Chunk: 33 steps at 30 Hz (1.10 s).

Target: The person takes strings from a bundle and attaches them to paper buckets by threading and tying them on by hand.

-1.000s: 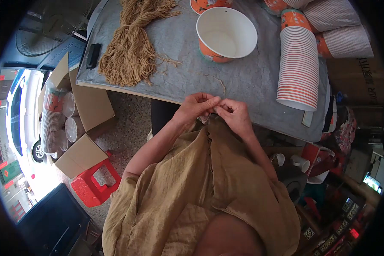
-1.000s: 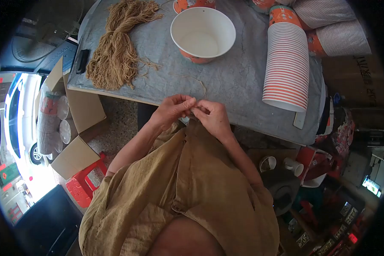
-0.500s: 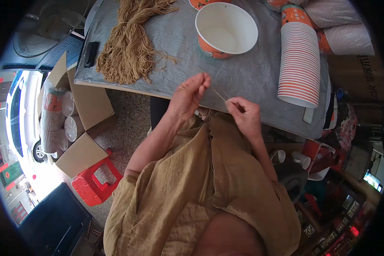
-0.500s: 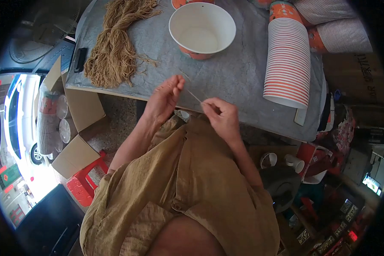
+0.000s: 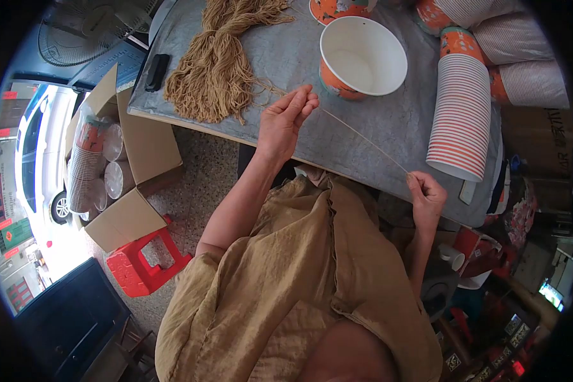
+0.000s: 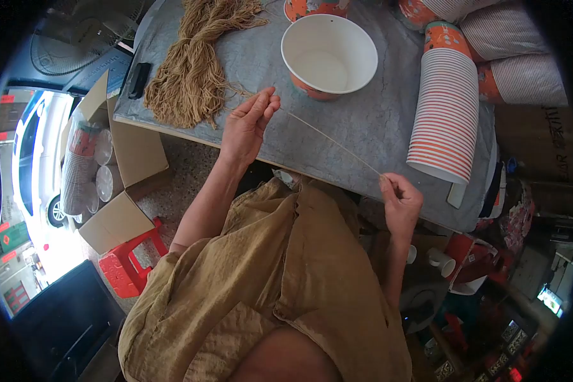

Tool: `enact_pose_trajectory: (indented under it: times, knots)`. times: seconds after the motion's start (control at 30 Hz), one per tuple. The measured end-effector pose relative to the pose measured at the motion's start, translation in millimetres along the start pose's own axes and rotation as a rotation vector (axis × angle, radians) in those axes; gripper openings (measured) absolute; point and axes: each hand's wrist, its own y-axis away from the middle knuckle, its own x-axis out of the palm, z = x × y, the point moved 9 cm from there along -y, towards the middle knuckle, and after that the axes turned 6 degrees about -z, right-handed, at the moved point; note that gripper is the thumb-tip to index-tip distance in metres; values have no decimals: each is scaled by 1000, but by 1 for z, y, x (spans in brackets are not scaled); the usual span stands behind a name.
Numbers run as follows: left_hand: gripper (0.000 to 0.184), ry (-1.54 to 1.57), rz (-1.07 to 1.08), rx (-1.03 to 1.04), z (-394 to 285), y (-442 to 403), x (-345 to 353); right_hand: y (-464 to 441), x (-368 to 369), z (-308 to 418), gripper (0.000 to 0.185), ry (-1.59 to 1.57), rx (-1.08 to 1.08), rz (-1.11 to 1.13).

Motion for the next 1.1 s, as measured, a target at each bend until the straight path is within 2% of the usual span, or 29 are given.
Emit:
enact_pose_trajectory:
  times: [0.27, 0.37, 0.47, 0.67, 0.77, 0.87, 0.97, 1.1]
  knots:
    - [32, -77, -5, 4, 4, -1, -4, -1, -19, -22, 10, 5, 51, -26]
    - [32, -126, 2, 0, 6, 3, 1, -3, -21, -37, 12, 111, 93, -85]
    - [31, -200, 29, 6, 5, 11, 10, -2, 2, 6, 22, 740, -169, 15]
    - [24, -281, 157, 53, 4, 32, 42, 4, 51, 123, 35, 496, -622, -127]
    - [18, -292, 205, 58, 7, 42, 53, -7, 81, 131, 35, 90, -578, -68]
    - [16, -294, 232, 46, 8, 49, 59, -18, 117, 113, 34, -310, -206, 198]
    - [15, -342, 238, 17, 11, 51, 56, -22, 133, 92, 35, -325, -8, 290]
    - [18, -413, 198, 51, 9, 53, 53, -24, 132, 84, 26, -371, -59, 287]
